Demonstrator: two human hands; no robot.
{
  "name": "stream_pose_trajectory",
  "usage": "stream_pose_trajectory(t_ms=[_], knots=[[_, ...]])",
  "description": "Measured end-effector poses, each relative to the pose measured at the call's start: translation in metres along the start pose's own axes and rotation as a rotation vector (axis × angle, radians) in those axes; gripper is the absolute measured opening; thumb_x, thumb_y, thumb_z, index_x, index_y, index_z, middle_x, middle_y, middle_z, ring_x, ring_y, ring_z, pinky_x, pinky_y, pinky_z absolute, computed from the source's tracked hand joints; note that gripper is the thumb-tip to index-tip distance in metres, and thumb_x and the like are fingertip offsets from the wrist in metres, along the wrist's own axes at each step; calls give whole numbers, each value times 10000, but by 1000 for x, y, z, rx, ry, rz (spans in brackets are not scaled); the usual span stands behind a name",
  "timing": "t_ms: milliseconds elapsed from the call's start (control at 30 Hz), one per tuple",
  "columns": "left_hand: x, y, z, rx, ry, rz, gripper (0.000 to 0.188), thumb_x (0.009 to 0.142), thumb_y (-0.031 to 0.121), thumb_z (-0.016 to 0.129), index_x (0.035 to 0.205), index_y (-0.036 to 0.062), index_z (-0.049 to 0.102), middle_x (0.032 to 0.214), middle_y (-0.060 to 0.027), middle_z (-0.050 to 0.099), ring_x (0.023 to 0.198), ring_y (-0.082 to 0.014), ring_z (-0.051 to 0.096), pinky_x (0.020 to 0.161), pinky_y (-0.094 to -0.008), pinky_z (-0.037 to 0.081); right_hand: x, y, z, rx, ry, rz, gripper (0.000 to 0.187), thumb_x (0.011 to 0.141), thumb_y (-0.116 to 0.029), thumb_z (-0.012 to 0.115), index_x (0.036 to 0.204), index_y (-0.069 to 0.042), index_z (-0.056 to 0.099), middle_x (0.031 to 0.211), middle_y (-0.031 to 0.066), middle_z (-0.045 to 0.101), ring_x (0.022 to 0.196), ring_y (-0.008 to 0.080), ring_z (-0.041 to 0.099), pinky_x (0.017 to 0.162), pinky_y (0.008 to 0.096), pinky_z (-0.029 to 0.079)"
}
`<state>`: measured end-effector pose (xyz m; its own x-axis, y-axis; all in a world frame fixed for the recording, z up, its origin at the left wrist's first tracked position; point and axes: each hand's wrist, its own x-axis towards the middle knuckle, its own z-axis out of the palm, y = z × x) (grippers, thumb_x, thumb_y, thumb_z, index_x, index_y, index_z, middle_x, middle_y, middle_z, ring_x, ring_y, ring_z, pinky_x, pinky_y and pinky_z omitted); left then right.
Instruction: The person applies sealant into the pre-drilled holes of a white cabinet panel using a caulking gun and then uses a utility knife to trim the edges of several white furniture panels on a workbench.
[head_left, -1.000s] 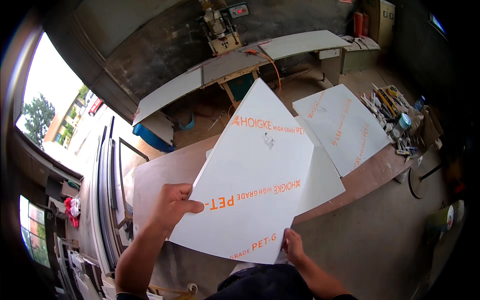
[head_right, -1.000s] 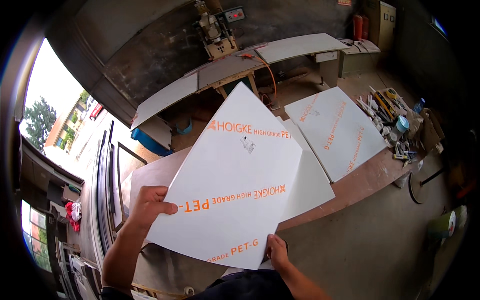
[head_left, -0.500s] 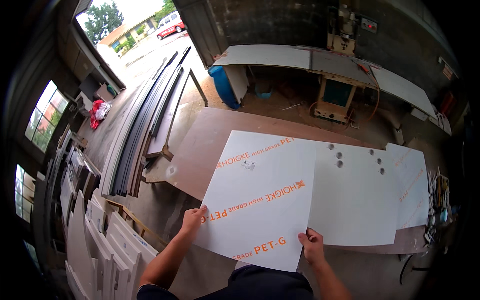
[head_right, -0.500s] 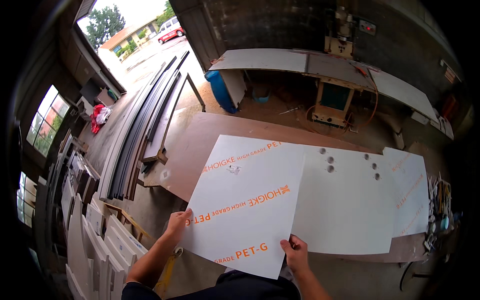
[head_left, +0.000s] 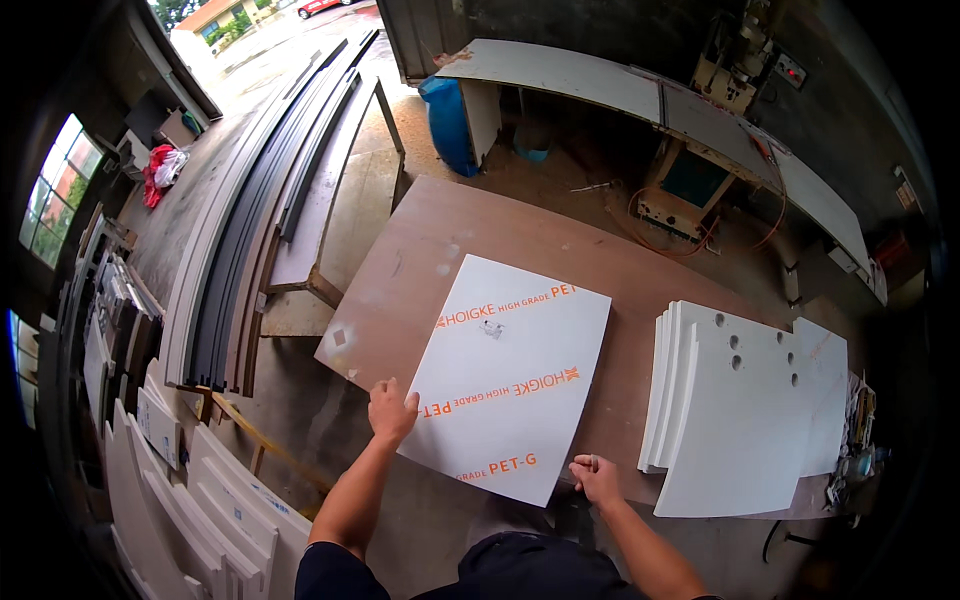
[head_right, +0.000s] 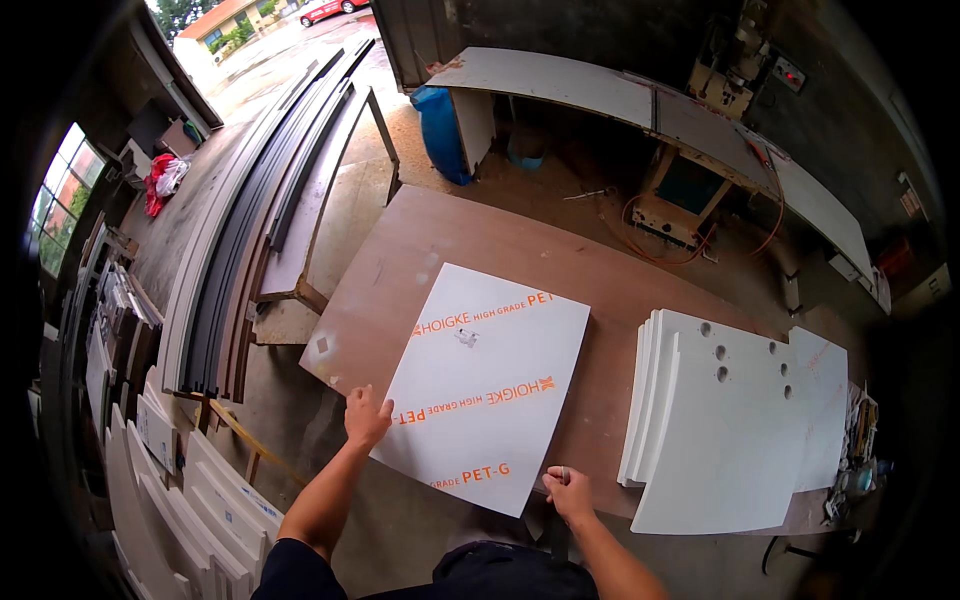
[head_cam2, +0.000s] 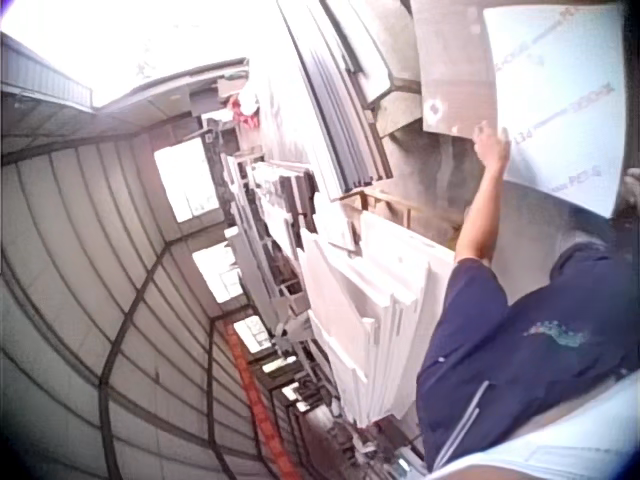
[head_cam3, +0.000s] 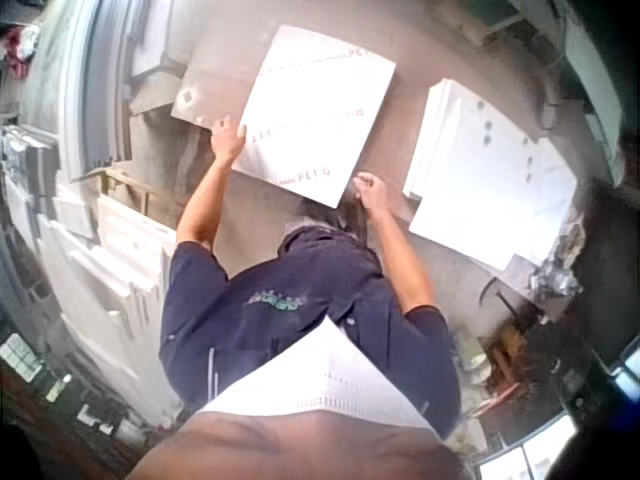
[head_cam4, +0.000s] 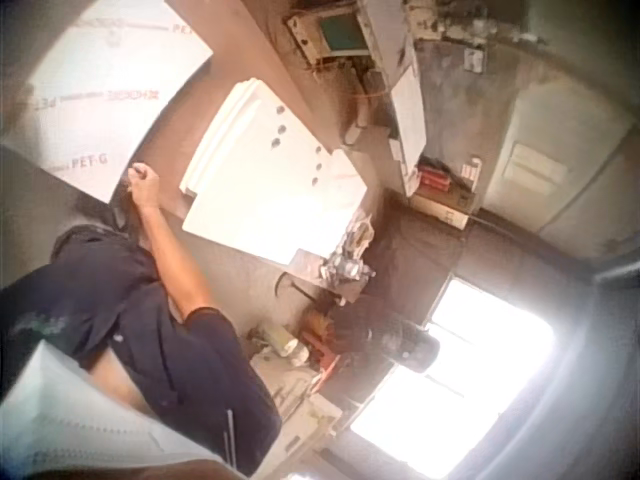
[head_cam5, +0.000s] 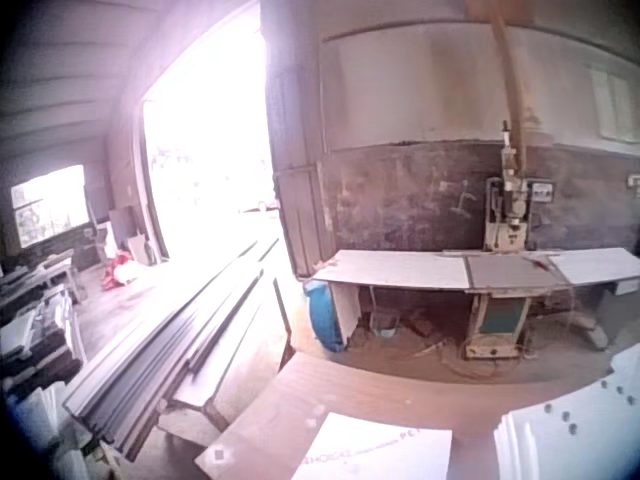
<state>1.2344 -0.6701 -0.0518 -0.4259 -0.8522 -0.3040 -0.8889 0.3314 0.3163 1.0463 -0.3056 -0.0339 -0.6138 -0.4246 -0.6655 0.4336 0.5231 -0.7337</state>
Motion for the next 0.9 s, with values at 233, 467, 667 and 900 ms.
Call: stream_pose_trajectory(t_ms=[233, 467, 667, 900], knots=[[84, 121, 61, 177, 169, 344, 831, 942, 538, 492, 1486, -58, 292, 1610, -212, 165, 1506, -334, 118, 1205, -515, 93, -87, 19, -36, 33, 25, 155, 288, 880, -122, 695, 1118, 31, 643, 844, 68, 678, 608, 107, 581, 562, 263, 491], [-167, 203, 184, -175, -785, 1651, 770, 880, 530, 599, 1466, 67, 410, 1581, -170, 282, 1494, -317, 193, 1201, -527, 151, -139, -35, -68, 581, 156, 205, 320, 954, -62, 531, 1254, 51, 541, 919, 131, 677, 668, 139, 601, 655, 277, 514], [-8, 175, 94, 6, -131, 897, 597, 887, 343, 636, 1372, 26, 491, 1549, -224, 315, 1477, -378, 209, 1190, -541, 149, -96, -64, -141, -92, 503, -257, 279, 958, -28, 498, 1220, 65, 528, 899, 161, 715, 762, 187, 699, 707, 320, 571], [-57, 82, 111, 171, 135, 699, 746, 889, 463, 589, 1403, -49, 418, 1588, -273, 184, 1489, -420, 142, 1179, -605, 71, 34, -124, -216, -629, 757, -745, 32, 835, -28, 666, 866, -35, 661, 858, 101, 684, 801, 243, 679, 735, 322, 536]])
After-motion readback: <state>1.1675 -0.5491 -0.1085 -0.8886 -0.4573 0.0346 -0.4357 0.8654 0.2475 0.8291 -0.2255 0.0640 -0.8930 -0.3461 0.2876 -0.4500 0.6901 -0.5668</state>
